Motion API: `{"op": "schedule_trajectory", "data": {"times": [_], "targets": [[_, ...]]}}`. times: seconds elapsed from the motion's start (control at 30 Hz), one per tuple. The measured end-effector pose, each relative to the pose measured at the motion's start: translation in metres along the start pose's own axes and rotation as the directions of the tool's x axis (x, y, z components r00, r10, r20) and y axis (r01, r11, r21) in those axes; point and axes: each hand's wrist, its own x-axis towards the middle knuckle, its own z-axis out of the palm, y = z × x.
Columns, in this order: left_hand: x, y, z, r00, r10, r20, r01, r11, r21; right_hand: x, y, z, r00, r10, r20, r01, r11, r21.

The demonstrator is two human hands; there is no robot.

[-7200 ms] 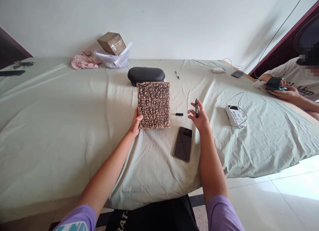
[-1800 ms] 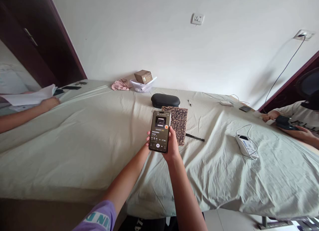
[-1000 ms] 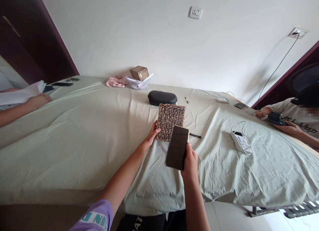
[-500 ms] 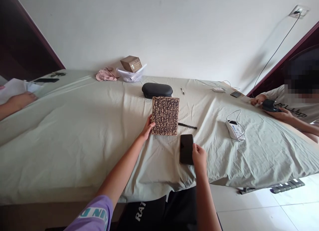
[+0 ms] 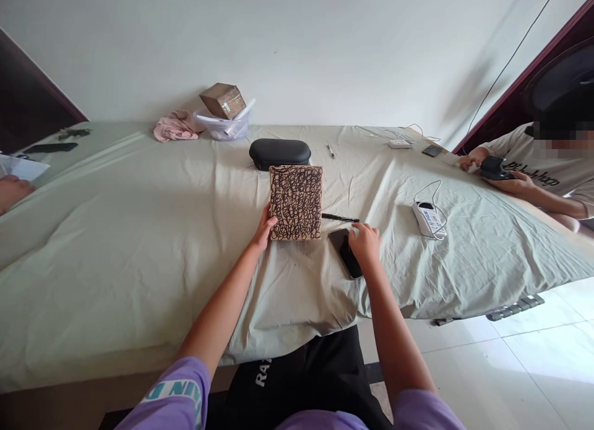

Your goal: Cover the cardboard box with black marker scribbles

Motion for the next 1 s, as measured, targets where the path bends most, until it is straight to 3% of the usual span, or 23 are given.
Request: {"op": "schedule_trajectory", "data": {"times": [0.1,0.23,0.43,1.0], "targets": [[0.000,0.001,0.000,1.000,-0.003,-0.010,0.003,1.000,-0.002,0.032,-0.023,0.012,0.980,-0.146,0.132,0.155,0.986,-0.054],[-0.001,0.002,0.000,1.000,-0.014,-0.024,0.014,1.000,-0.007,0.051,-0.044,0.035,0.970,-0.156,0.184,0.172,0.982,-0.073],[-0.002,0.005,0.001,0.999,-0.037,-0.022,0.037,0.999,-0.017,0.049,-0.041,0.053,0.987,-0.105,0.121,0.117,0.989,-0.089],[0.002,-0.003,0.000,0.997,-0.054,-0.051,0.051,0.997,-0.059,0.044,-0.036,0.058,0.994,-0.106,0.000,0.106,0.994,0.035]]}}
